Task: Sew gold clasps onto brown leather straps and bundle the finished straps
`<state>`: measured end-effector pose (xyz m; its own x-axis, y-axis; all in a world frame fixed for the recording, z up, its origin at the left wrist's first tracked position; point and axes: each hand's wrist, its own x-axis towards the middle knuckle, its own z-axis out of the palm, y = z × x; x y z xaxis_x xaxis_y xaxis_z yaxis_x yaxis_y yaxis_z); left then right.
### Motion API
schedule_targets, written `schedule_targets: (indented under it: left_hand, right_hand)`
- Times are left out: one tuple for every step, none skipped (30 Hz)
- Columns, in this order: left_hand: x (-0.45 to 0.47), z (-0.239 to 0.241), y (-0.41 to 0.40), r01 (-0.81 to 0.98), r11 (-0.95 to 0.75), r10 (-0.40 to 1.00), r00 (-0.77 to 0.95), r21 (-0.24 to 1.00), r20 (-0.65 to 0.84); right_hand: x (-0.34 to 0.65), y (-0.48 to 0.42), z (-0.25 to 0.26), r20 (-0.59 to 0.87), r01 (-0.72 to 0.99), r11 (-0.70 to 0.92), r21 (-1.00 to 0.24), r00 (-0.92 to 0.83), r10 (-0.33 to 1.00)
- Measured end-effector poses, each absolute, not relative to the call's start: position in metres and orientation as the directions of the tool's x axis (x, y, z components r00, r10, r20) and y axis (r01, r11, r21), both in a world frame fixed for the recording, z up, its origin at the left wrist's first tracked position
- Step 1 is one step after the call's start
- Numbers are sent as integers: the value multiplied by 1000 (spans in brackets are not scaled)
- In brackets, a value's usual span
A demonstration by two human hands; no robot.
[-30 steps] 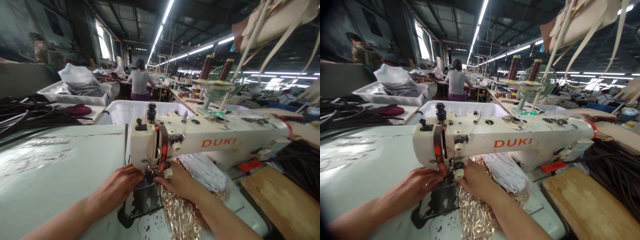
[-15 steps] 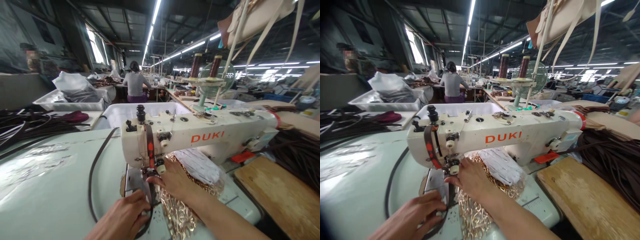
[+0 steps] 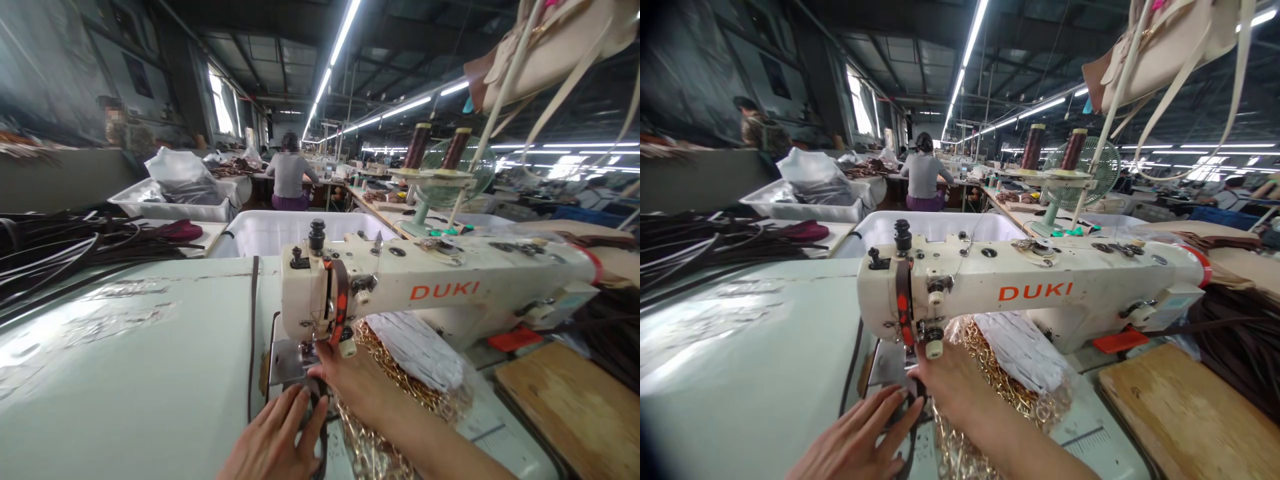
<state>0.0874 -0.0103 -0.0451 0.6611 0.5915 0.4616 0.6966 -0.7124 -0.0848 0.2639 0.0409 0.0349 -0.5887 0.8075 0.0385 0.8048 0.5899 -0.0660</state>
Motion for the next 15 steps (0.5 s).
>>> schedule_targets:
  left_hand:
    - [86, -49, -10, 697, -712, 581, 655, -89, 483]
    - [86, -52, -11, 698, -709, 575, 651, -94, 495]
    - [86, -54, -11, 703, -704, 574, 649, -103, 500]
    - [86, -54, -12, 703, -701, 574, 656, -120, 490]
    - [87, -53, -12, 701, -700, 574, 668, -140, 474]
    - [87, -50, -13, 693, -703, 572, 684, -159, 453]
    - [87, -46, -14, 686, -707, 572, 698, -173, 431]
    - [86, -41, -14, 676, -715, 571, 712, -179, 408]
    - [85, -36, -15, 662, -727, 567, 728, -180, 386]
    - [83, -31, -15, 644, -743, 557, 747, -185, 363]
    - [81, -27, -15, 622, -758, 543, 768, -197, 338]
    - [78, -24, -15, 604, -767, 528, 786, -217, 323]
    - [76, -23, -15, 592, -770, 511, 795, -237, 327]
    - [74, -24, -15, 588, -770, 497, 796, -249, 345]
    - [73, -28, -15, 594, -765, 484, 786, -249, 385]
  right_hand:
    - [263, 42, 34, 61, 801, 597, -48, -594, 802]
    - [263, 42, 32, 80, 797, 603, -29, -600, 796]
    - [262, 43, 30, 96, 797, 604, -8, -601, 794]
    - [262, 44, 28, 106, 795, 606, 13, -604, 790]
    - [261, 45, 26, 114, 789, 613, 31, -613, 782]
    - [261, 45, 25, 122, 779, 626, 44, -626, 770]
    - [262, 46, 24, 129, 768, 638, 51, -639, 759]
    - [263, 46, 24, 129, 761, 647, 46, -647, 751]
    - [264, 46, 25, 126, 757, 653, 27, -650, 749]
    - [265, 46, 26, 117, 758, 653, 1, -648, 752]
    - [267, 45, 28, 106, 764, 644, -31, -638, 763]
    - [270, 44, 30, 94, 774, 630, -63, -624, 776]
    - [272, 44, 31, 86, 787, 611, -91, -605, 792]
    - [275, 43, 33, 86, 801, 588, -111, -582, 809]
    - [278, 43, 35, 97, 815, 566, -123, -557, 825]
